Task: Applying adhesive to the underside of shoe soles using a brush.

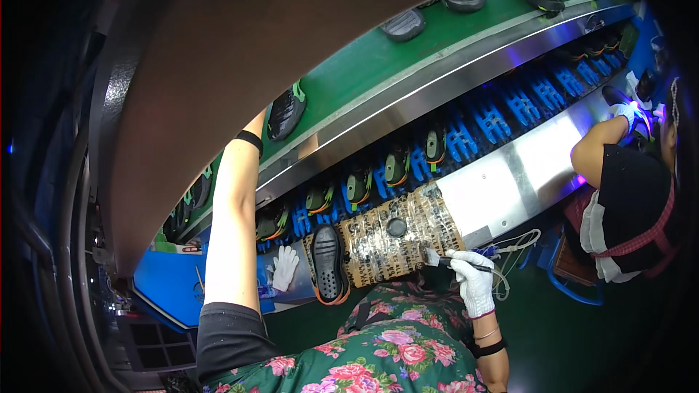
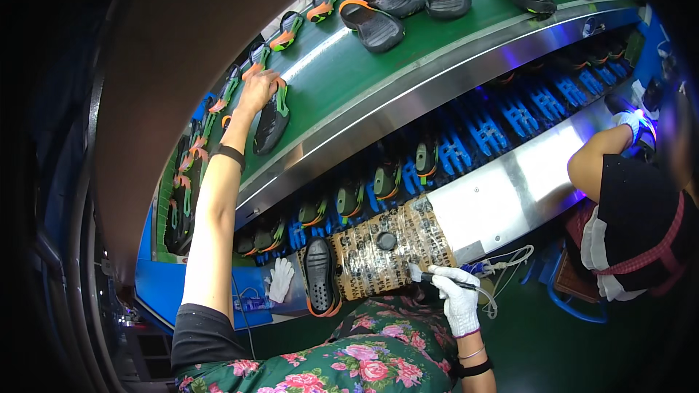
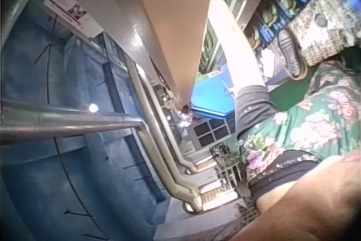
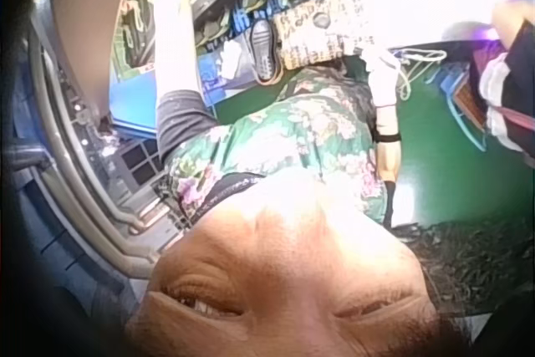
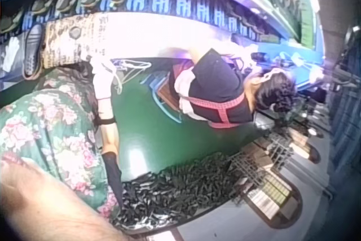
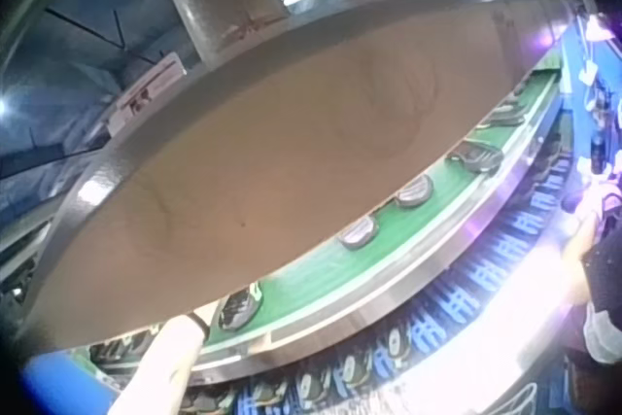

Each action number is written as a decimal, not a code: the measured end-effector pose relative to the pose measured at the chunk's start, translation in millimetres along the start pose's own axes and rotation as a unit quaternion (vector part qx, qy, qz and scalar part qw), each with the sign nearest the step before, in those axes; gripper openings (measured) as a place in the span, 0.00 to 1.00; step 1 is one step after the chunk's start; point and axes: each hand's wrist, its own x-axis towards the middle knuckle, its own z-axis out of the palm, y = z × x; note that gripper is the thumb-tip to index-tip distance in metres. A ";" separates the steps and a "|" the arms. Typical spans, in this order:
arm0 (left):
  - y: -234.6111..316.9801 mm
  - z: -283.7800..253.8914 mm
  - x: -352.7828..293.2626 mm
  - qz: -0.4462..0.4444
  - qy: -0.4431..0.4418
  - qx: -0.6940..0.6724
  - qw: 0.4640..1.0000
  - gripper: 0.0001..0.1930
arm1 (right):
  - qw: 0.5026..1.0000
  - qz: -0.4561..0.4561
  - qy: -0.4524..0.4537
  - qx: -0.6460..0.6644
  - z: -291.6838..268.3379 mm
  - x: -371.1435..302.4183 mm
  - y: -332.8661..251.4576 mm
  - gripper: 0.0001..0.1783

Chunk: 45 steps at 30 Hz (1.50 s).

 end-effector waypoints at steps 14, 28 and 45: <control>140.4 -61.7 27.9 -0.136 0.005 -0.454 0.880 0.48 | 1.000 0.019 -0.014 -0.003 -13.5 -0.2 -3.6 0.10; 226.7 -25.3 118.8 -0.311 0.110 -0.733 0.595 0.56 | 0.998 -0.005 0.038 0.040 -40.7 -35.4 -22.9 0.11; 139.5 -44.5 -161.1 -0.282 0.435 -0.704 0.486 0.12 | 0.998 0.010 -0.052 -0.027 -19.1 -12.3 -58.0 0.09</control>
